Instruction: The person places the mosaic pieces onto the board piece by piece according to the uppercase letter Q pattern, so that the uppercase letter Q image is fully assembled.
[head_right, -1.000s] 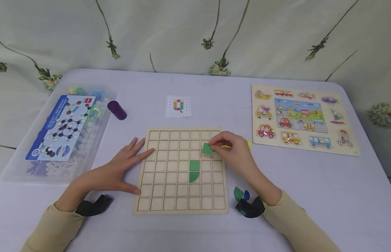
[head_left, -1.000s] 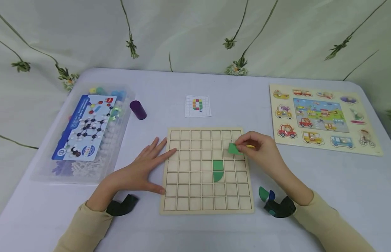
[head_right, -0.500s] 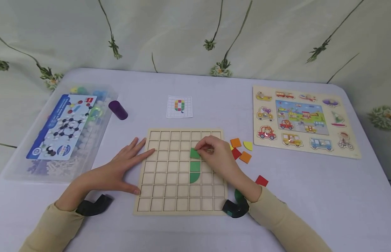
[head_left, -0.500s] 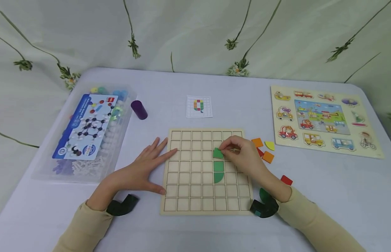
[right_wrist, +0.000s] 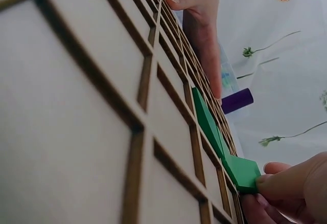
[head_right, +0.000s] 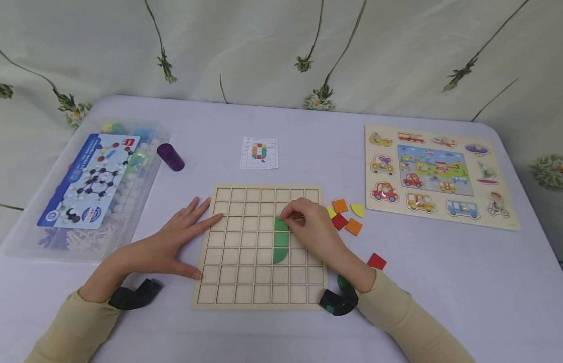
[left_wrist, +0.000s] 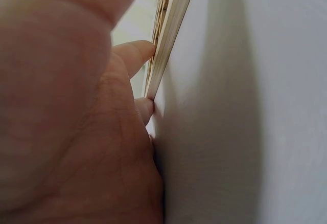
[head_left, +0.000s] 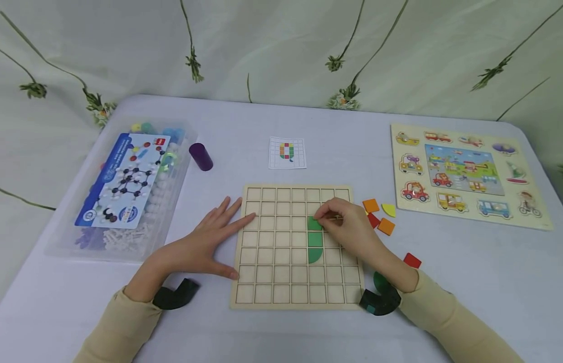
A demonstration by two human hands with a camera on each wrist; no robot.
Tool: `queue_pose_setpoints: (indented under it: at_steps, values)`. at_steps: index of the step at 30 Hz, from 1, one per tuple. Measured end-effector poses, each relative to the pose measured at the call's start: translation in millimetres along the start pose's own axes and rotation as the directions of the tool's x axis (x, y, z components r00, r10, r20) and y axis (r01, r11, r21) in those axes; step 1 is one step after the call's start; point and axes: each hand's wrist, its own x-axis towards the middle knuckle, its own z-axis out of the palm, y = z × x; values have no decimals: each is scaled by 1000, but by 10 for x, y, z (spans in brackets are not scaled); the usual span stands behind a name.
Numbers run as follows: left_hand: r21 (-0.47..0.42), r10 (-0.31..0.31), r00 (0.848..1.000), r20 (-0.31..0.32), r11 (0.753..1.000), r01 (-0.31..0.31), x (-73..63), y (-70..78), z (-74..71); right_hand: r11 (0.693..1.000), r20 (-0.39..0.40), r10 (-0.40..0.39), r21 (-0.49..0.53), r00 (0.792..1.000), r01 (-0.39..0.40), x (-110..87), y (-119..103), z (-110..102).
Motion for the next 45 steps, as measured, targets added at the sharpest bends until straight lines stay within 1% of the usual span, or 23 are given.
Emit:
queue_pose_setpoints:
  at_steps: [8,15,19,23,29,32,36,39,40,43,45]
  values:
    - [0,-12,1000,9,1000,12,-2,6,-13,999,2,3,-35,1000,-3,7,-5,-8]
    - [-15,11,1000,-7,1000,-12,-5,1,-2,998,27,34,-58,999,-32,-1,-29,-24]
    - [-20,15,1000,-8,1000,-15,-4,9,-1,998,43,51,-41,998,-50,-5,-64,-77]
    - [-20,12,1000,-8,1000,-12,-3,21,-3,998,40,64,-11,997,-64,-6,-110,-228]
    - [-15,9,1000,-9,1000,-9,-8,27,-10,997,-25,53,-49,998,-54,-71,-131,-580]
    - [-14,8,1000,-8,1000,-8,-8,26,-8,995,-57,91,-37,994,-93,-151,-87,-781]
    - [-10,6,1000,-10,1000,-6,-5,27,-6,985,-108,169,-10,980,-171,-291,62,-1016]
    - [-8,-7,1000,-8,1000,7,-14,29,-4,975,-140,214,-22,967,-220,-411,298,-1140]
    - [-7,-12,1000,-6,1000,12,-14,29,-4,972,-147,227,-30,963,-233,-450,377,-1170]
    - [-3,-23,1000,2,1000,23,-12,27,-6,960,-152,272,-31,950,-279,-551,499,-1205]
    - [1,-22,1000,3,1000,22,-8,19,-3,952,-140,298,-36,944,-305,-597,484,-1191]
